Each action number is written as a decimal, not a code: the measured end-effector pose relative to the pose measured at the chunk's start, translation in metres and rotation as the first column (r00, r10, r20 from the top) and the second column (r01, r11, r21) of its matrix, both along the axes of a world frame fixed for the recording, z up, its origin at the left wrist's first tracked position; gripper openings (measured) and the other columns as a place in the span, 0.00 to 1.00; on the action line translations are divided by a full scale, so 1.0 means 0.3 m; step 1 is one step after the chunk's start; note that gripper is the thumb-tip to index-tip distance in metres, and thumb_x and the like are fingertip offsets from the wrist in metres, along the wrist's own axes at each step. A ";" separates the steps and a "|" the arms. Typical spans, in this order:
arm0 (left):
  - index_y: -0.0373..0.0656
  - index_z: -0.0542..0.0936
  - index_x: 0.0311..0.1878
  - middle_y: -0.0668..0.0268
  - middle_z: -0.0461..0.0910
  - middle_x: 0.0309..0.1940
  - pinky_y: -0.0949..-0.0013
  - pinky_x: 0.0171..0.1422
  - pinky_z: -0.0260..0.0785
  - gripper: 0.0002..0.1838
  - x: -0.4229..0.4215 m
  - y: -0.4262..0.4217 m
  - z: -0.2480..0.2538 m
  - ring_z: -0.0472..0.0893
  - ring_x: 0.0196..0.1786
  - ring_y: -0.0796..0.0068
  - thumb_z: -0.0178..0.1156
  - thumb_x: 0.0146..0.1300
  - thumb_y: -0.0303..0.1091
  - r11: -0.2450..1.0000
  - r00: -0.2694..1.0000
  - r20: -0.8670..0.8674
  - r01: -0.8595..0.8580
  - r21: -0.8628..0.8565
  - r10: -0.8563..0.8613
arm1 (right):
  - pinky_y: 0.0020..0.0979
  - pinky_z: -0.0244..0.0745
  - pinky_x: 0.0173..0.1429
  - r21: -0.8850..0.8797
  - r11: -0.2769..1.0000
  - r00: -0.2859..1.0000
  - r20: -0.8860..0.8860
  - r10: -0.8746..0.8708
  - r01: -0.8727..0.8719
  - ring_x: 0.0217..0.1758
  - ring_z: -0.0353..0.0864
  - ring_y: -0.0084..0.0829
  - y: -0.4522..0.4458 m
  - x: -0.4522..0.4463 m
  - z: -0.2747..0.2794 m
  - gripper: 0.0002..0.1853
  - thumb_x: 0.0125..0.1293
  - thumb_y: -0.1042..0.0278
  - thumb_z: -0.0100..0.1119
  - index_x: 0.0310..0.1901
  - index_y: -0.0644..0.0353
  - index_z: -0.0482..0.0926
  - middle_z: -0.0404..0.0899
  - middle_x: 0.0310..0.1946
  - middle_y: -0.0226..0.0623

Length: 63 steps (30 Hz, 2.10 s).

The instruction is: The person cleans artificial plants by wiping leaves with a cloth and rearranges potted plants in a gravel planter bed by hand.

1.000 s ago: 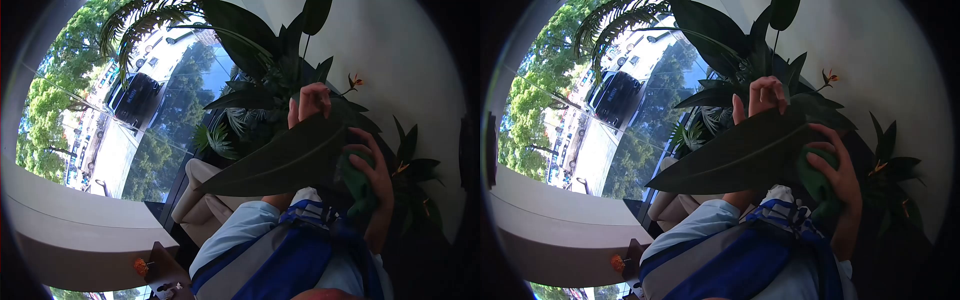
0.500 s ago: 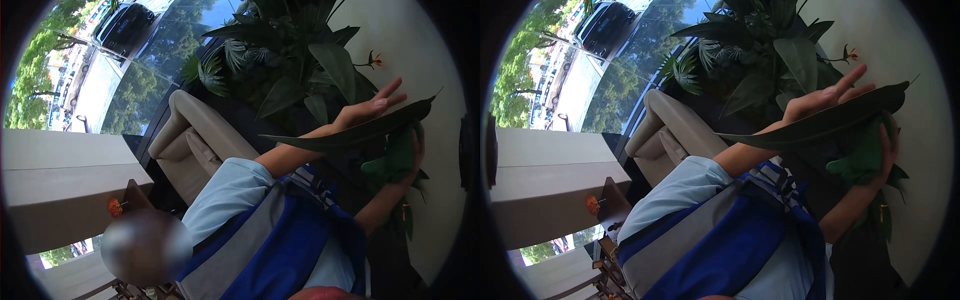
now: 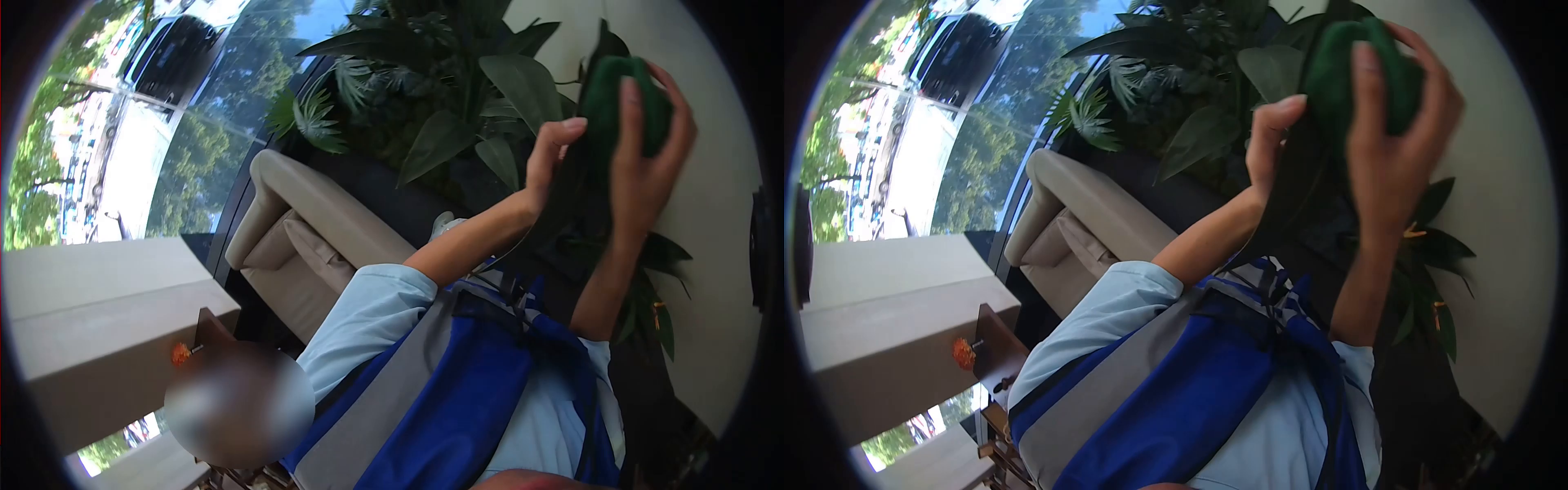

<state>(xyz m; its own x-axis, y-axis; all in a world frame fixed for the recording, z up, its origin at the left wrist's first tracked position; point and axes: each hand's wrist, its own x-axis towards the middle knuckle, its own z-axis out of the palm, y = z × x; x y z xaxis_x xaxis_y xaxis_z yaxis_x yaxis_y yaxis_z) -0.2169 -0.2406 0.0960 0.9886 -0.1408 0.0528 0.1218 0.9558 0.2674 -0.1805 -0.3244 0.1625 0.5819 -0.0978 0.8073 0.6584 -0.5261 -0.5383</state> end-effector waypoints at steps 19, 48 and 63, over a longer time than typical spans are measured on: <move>0.45 0.53 0.82 0.48 0.56 0.78 0.47 0.78 0.60 0.46 0.050 0.035 0.112 0.62 0.76 0.39 0.40 0.71 0.68 0.997 0.832 0.554 0.059 -0.043 -0.025 | 0.34 0.80 0.37 -0.305 0.941 0.974 0.124 0.192 -0.147 0.33 0.82 0.34 -0.006 -0.175 -0.086 0.20 0.53 0.68 0.72 0.50 0.46 0.85 0.74 0.37 0.30; 0.41 0.64 0.75 0.57 0.72 0.69 0.58 0.75 0.64 0.40 -0.022 -0.037 0.007 0.73 0.70 0.61 0.47 0.73 0.63 0.976 0.872 0.456 0.214 -0.034 -0.175 | 0.30 0.80 0.31 -0.254 0.964 0.969 0.248 -0.014 0.079 0.33 0.83 0.29 -0.173 -0.181 0.011 0.23 0.48 0.80 0.72 0.49 0.51 0.89 0.80 0.37 0.34; 0.37 0.62 0.76 0.51 0.70 0.69 0.59 0.73 0.66 0.44 -0.035 0.028 -0.044 0.74 0.68 0.60 0.55 0.58 0.51 0.938 0.810 0.474 0.272 0.217 -0.345 | 0.29 0.77 0.30 -0.167 0.975 0.934 0.348 -0.083 0.149 0.30 0.80 0.28 -0.193 -0.173 -0.005 0.23 0.49 0.70 0.75 0.51 0.49 0.87 0.77 0.34 0.30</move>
<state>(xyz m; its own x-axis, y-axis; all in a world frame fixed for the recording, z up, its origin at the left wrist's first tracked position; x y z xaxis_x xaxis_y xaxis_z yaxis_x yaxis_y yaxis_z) -0.2273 -0.2323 0.0827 0.7351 -0.4752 0.4834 0.2194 0.8415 0.4936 -0.2324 -0.3822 0.1609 0.2662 0.0242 0.9636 0.7116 -0.6793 -0.1795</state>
